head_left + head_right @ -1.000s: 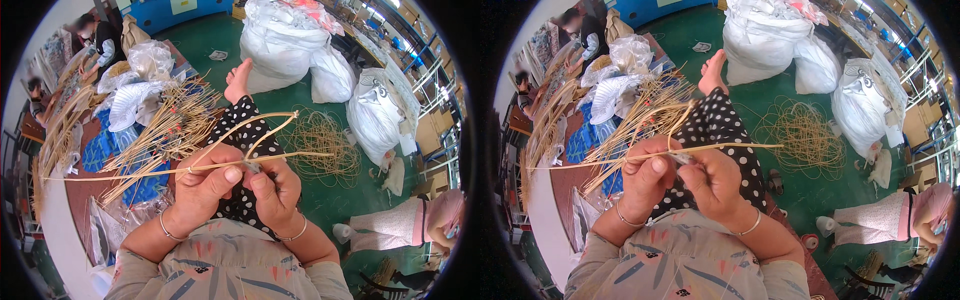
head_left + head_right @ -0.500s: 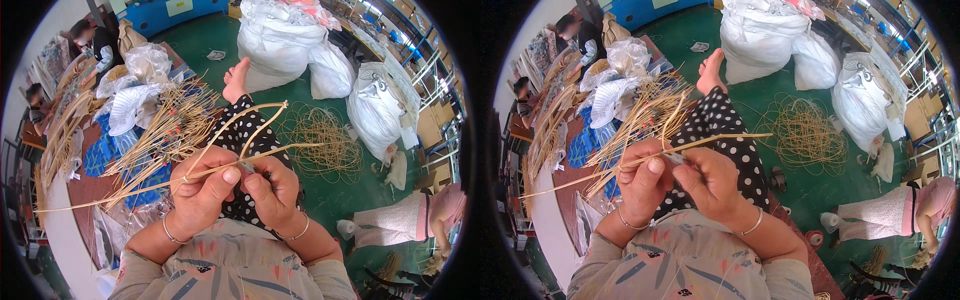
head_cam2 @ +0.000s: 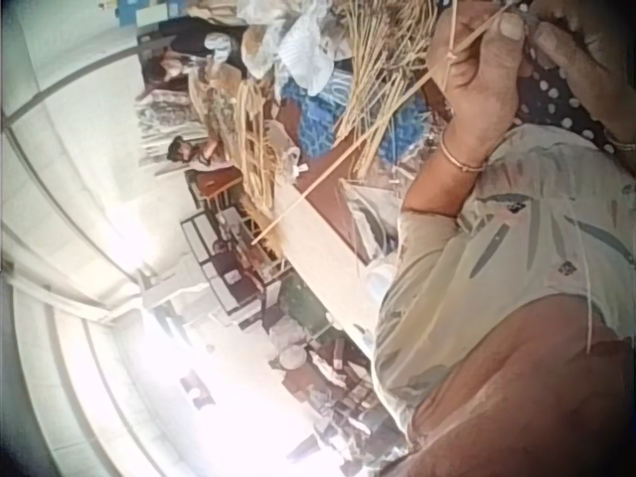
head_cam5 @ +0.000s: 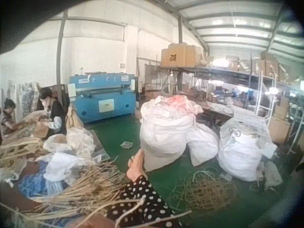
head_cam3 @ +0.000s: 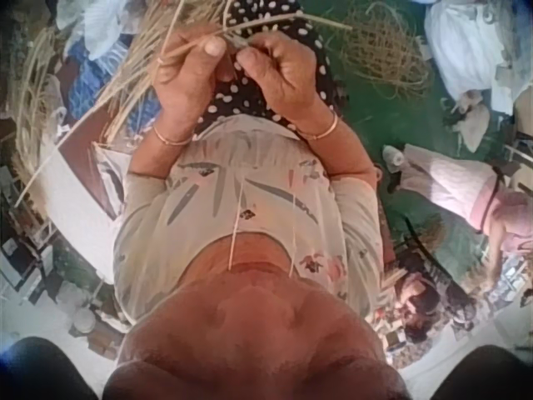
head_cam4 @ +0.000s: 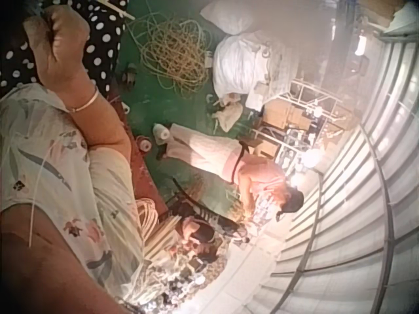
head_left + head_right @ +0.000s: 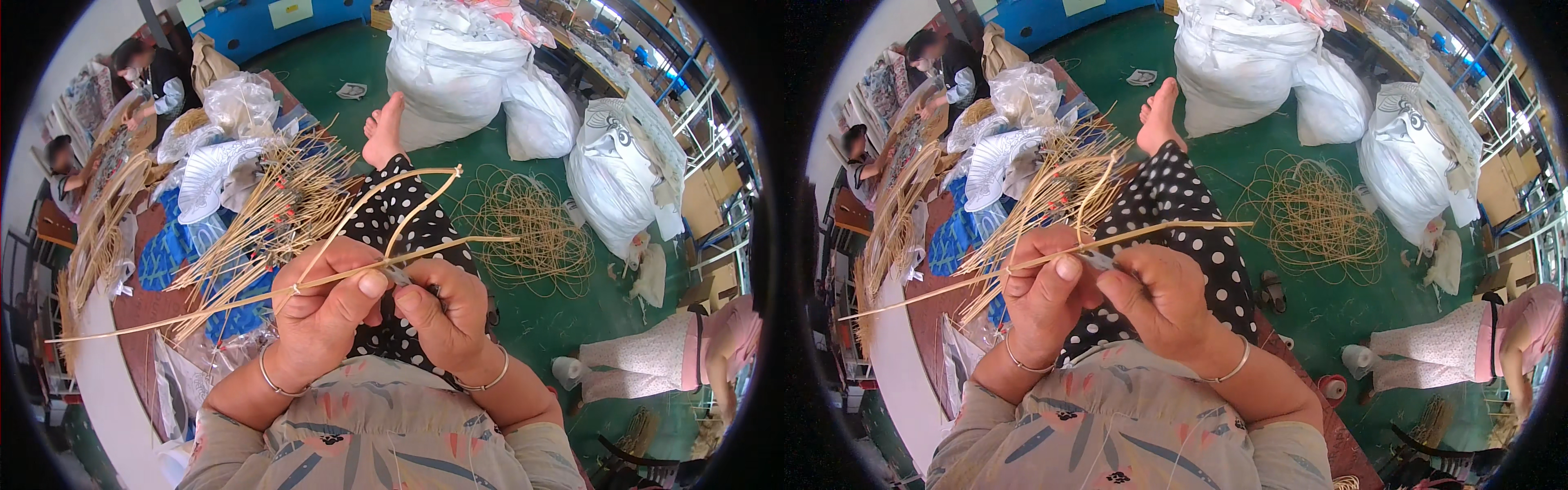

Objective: The person sits on the floor and weaves thin bamboo strips together using a white string. They wrap the string around the intersection of the strips to secure them, repeating the process for multiple units.

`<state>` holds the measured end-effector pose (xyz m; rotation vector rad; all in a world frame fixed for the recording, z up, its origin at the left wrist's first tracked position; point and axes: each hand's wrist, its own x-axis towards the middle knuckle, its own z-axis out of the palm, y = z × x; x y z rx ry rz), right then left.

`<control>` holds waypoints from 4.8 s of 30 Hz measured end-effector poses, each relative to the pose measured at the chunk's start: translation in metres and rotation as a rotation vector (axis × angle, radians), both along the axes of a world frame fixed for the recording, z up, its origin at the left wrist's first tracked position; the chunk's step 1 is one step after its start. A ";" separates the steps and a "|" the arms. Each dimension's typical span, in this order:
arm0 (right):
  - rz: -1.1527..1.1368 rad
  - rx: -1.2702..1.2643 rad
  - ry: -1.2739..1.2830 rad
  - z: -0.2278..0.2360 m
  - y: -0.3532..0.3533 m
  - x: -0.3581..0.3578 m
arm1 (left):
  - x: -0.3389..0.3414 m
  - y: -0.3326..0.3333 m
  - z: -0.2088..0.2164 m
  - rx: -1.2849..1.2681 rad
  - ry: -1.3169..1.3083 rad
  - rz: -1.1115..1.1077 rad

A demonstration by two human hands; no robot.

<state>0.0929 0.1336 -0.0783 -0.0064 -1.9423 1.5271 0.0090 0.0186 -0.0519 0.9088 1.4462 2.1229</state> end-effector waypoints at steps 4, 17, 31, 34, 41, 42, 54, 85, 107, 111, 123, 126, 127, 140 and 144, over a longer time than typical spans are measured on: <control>0.011 -0.015 0.006 -0.002 0.000 -0.001 | 0.000 0.000 0.000 0.001 -0.009 -0.012; -0.019 -0.035 0.054 -0.008 -0.008 -0.003 | -0.001 -0.002 -0.006 0.028 -0.076 -0.052; -0.044 0.119 0.080 -0.005 -0.002 -0.005 | 0.000 0.000 -0.009 0.041 -0.097 -0.053; -0.017 0.156 0.072 -0.002 0.001 -0.005 | 0.000 0.000 -0.008 0.056 -0.115 -0.060; -0.103 0.249 0.121 -0.003 -0.001 -0.008 | 0.001 -0.001 -0.010 0.061 -0.171 -0.027; -0.104 0.240 0.125 -0.004 -0.002 -0.009 | 0.001 0.000 -0.010 0.060 -0.169 -0.022; -0.086 0.219 0.100 -0.007 -0.002 -0.006 | -0.001 -0.001 -0.012 0.019 -0.133 -0.056; 0.402 -0.328 -0.146 0.046 0.058 0.023 | -0.030 -0.015 0.044 -0.382 0.116 -0.729; 0.677 -0.093 0.499 0.067 0.033 0.016 | -0.019 -0.009 0.059 -0.052 0.655 -1.041; 1.073 -0.376 0.164 0.058 0.025 0.032 | -0.018 -0.010 0.058 -0.075 0.618 -1.054; 1.219 -0.283 0.348 0.067 0.029 0.025 | -0.013 -0.003 0.057 -0.104 0.557 -1.097; 1.199 -0.275 0.358 0.068 0.029 0.028 | -0.012 -0.001 0.058 -0.108 0.554 -1.110; 1.215 -0.274 0.360 0.068 0.030 0.026 | -0.011 -0.005 0.061 -0.122 0.551 -1.093; 1.076 -0.260 0.479 0.060 0.025 0.029 | -0.010 0.002 0.059 -0.124 0.548 -1.083; 0.891 -0.213 0.678 0.054 0.019 0.028 | -0.011 0.003 0.058 -0.120 0.552 -1.071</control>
